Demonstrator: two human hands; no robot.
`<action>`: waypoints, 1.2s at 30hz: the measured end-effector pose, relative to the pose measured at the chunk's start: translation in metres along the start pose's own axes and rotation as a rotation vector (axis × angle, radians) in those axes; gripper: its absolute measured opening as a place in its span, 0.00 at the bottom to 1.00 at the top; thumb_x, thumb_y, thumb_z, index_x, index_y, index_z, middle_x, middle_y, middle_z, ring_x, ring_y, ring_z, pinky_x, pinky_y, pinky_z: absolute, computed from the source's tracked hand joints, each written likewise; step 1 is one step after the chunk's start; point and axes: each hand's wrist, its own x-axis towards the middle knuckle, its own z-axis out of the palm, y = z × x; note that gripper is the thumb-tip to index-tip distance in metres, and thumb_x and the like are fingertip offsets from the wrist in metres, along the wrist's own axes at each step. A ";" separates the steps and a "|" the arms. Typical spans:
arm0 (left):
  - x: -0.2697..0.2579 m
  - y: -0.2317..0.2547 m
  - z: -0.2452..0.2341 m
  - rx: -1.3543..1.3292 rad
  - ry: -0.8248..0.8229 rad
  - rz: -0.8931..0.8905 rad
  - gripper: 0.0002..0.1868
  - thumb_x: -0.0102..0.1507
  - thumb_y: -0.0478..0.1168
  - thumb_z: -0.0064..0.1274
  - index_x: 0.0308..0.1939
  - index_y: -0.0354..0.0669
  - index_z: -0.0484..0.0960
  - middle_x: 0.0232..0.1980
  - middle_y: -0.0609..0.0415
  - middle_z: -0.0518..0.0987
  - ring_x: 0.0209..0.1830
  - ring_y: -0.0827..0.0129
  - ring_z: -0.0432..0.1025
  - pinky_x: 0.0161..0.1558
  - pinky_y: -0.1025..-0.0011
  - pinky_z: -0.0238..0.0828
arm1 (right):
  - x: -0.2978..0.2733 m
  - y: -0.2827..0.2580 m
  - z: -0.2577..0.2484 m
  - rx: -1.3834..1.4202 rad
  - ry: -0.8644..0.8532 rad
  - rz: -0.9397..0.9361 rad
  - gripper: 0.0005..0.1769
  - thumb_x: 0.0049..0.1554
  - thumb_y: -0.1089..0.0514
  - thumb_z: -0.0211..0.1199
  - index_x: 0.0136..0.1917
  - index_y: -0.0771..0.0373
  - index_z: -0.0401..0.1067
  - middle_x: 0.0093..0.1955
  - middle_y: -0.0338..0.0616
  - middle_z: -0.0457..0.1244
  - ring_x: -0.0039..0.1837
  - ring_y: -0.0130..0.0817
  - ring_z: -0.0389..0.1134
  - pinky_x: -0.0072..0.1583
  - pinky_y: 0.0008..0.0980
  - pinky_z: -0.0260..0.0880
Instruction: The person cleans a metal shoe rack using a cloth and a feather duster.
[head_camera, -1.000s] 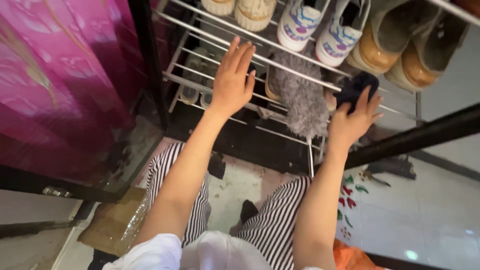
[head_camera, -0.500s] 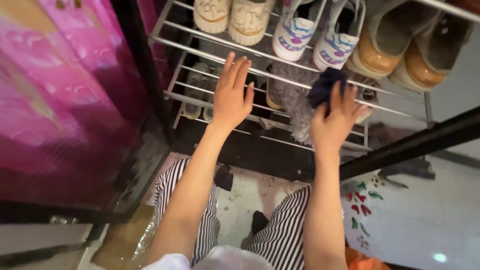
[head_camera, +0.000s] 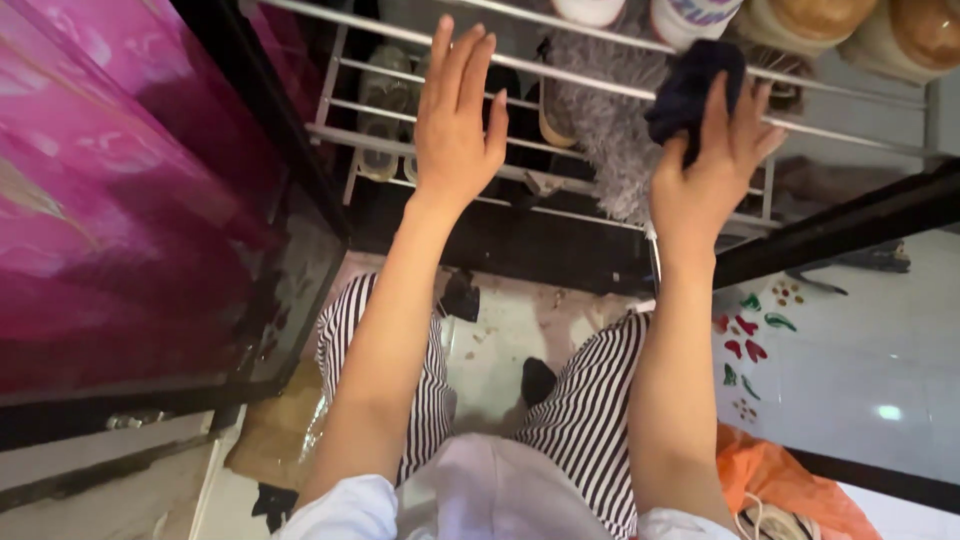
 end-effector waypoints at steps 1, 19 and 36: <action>-0.001 -0.001 0.001 -0.002 -0.006 -0.007 0.27 0.72 0.36 0.54 0.75 0.41 0.66 0.78 0.51 0.64 0.85 0.52 0.49 0.81 0.55 0.58 | 0.000 0.002 -0.001 -0.002 -0.008 0.004 0.33 0.60 0.67 0.59 0.78 0.66 0.65 0.81 0.60 0.56 0.84 0.62 0.47 0.81 0.64 0.28; -0.012 -0.012 0.013 0.019 0.064 0.026 0.16 0.71 0.39 0.57 0.61 0.42 0.73 0.57 0.45 0.75 0.58 0.45 0.70 0.61 0.53 0.68 | -0.009 -0.003 0.009 -0.174 -0.090 0.031 0.39 0.62 0.65 0.59 0.85 0.60 0.58 0.87 0.58 0.46 0.89 0.54 0.39 0.83 0.63 0.21; 0.005 0.006 -0.015 -0.030 -0.038 0.006 0.29 0.70 0.35 0.54 0.75 0.40 0.65 0.79 0.49 0.63 0.85 0.51 0.49 0.81 0.53 0.56 | 0.000 0.012 0.001 -0.057 0.031 0.023 0.24 0.71 0.56 0.55 0.76 0.68 0.67 0.79 0.69 0.54 0.83 0.63 0.47 0.79 0.62 0.28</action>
